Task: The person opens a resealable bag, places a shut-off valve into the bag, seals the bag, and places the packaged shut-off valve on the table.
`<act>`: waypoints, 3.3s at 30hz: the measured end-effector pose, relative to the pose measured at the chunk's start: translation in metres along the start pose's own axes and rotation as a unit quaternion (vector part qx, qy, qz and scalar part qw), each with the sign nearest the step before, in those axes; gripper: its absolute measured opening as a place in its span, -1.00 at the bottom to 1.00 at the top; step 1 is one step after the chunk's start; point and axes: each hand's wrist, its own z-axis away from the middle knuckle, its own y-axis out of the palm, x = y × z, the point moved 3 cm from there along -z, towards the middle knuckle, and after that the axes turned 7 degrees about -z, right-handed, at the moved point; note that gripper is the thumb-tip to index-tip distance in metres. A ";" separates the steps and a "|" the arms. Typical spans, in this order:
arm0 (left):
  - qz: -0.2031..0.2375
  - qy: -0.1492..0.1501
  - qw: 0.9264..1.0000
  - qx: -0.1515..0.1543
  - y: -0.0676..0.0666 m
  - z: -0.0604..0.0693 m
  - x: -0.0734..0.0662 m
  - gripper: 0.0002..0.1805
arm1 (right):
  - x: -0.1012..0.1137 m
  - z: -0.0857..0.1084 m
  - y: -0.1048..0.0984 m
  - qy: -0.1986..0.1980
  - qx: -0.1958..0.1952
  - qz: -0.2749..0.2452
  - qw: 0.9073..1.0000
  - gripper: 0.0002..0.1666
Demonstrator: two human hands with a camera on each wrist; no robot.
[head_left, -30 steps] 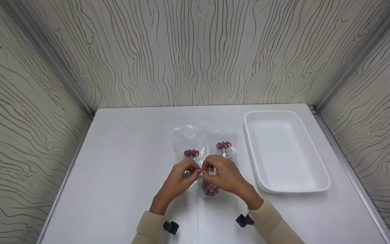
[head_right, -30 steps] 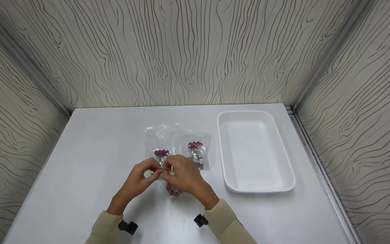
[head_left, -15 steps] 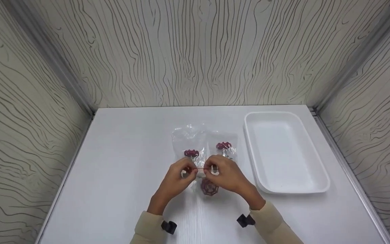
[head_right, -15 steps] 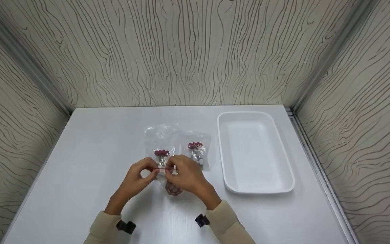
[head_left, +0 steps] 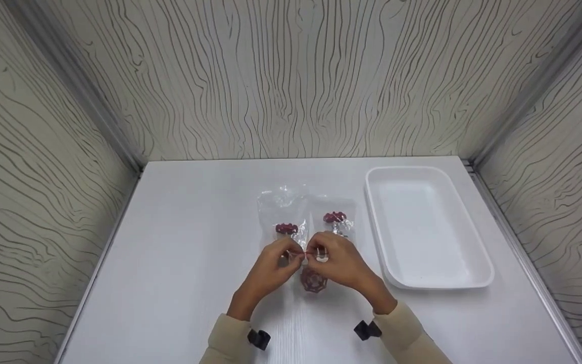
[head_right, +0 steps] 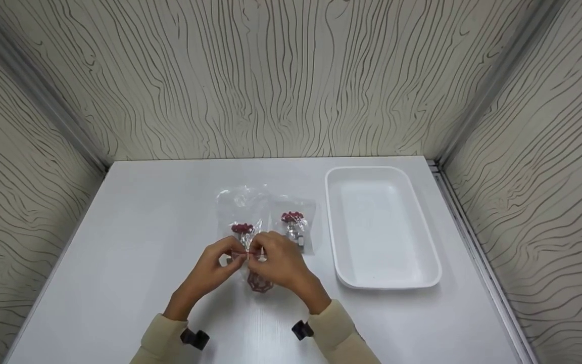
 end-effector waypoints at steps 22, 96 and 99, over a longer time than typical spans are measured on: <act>-0.013 -0.019 1.000 -0.016 -0.002 0.004 0.002 -0.88 | -0.003 0.004 -0.002 0.015 0.022 -0.037 0.999 -0.84; 0.025 0.019 0.999 -0.015 0.002 0.005 0.003 -0.83 | -0.012 0.015 0.002 -0.017 -0.001 -0.081 0.997 -0.79; 0.022 0.028 0.999 -0.016 0.003 0.004 0.003 -0.87 | -0.011 0.015 0.003 -0.025 -0.009 -0.080 0.996 -0.79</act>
